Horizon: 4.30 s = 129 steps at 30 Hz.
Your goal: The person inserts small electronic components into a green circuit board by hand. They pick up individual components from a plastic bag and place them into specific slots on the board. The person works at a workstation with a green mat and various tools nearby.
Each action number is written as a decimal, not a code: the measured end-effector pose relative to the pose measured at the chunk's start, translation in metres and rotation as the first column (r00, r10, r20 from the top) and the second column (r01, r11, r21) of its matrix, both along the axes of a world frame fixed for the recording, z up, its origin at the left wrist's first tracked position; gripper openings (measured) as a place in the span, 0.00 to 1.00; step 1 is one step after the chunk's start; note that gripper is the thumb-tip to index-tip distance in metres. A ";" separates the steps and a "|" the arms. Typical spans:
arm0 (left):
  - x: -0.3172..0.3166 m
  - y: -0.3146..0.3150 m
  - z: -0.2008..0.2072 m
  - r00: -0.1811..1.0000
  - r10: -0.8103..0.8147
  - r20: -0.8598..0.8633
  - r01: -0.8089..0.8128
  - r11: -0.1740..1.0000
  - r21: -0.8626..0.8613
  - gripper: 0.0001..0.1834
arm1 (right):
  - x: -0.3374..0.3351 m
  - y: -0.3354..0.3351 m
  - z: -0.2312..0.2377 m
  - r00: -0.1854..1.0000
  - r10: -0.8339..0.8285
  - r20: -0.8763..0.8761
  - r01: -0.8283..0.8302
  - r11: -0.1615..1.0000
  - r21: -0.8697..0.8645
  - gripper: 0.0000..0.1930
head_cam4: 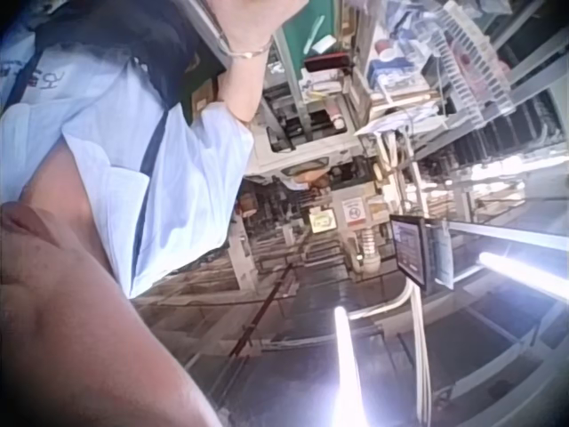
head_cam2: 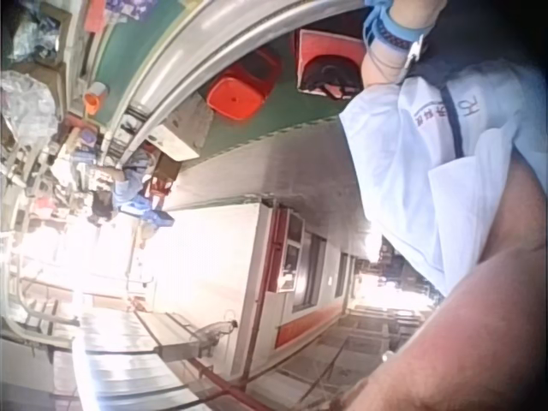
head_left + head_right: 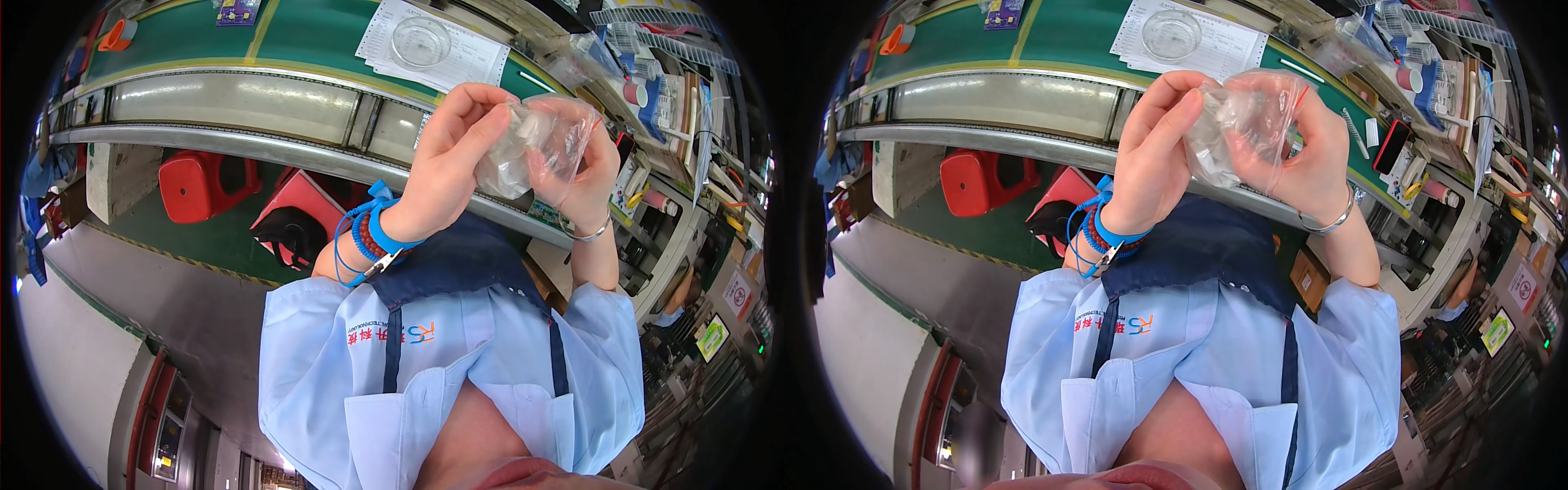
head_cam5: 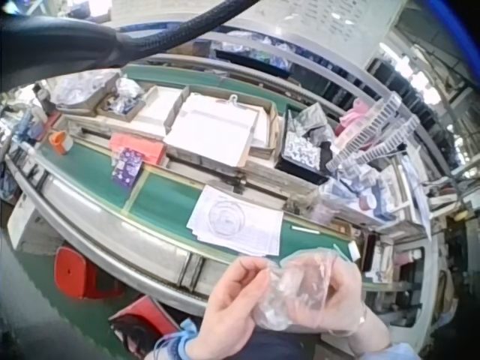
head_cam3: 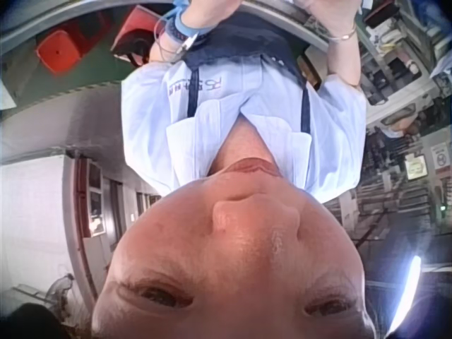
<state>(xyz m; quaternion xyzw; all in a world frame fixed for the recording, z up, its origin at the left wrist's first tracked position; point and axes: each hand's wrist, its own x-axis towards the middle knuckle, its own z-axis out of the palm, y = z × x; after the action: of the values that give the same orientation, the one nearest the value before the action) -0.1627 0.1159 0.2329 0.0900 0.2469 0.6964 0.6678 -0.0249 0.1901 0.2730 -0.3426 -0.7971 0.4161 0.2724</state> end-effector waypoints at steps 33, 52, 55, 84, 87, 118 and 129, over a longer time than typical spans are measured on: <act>-0.014 -0.003 -0.001 0.999 -0.038 0.016 0.038 0.999 0.000 0.23 | 0.002 0.009 -0.003 0.986 -0.160 -0.036 0.150 0.969 -0.196 0.14; -0.010 -0.007 0.002 0.976 0.016 -0.216 -0.004 0.999 0.054 0.25 | 0.010 0.011 -0.028 0.945 -0.299 -0.130 0.220 0.879 -0.422 0.14; -0.010 -0.007 0.003 0.984 0.001 -0.181 0.004 0.999 0.032 0.25 | 0.004 0.010 -0.029 0.933 -0.343 -0.113 0.252 0.843 -0.475 0.16; -0.005 -0.001 -0.002 0.987 0.069 -0.144 -0.060 0.996 0.064 0.23 | -0.011 0.017 -0.038 0.878 -0.415 -0.238 0.168 0.734 -0.659 0.17; -0.003 0.000 -0.003 0.957 0.103 -0.271 -0.099 0.995 0.029 0.22 | -0.013 0.019 -0.038 0.885 -0.420 -0.203 0.223 0.764 -0.606 0.15; 0.004 0.009 -0.041 0.941 0.259 -0.216 -0.268 0.963 -0.009 0.15 | 0.009 0.023 -0.021 0.987 0.052 0.153 0.001 0.945 -0.327 0.10; 0.004 0.014 -0.052 0.858 0.352 -0.374 -0.377 0.926 0.007 0.11 | -0.003 0.017 -0.040 0.986 -0.051 0.156 0.099 0.941 -0.324 0.08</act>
<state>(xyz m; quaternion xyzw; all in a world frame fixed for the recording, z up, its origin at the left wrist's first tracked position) -0.1584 0.1302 0.1805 0.1484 0.4032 0.7722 0.4682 -0.0277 0.2069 0.2326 -0.4429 -0.7201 0.5069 0.1680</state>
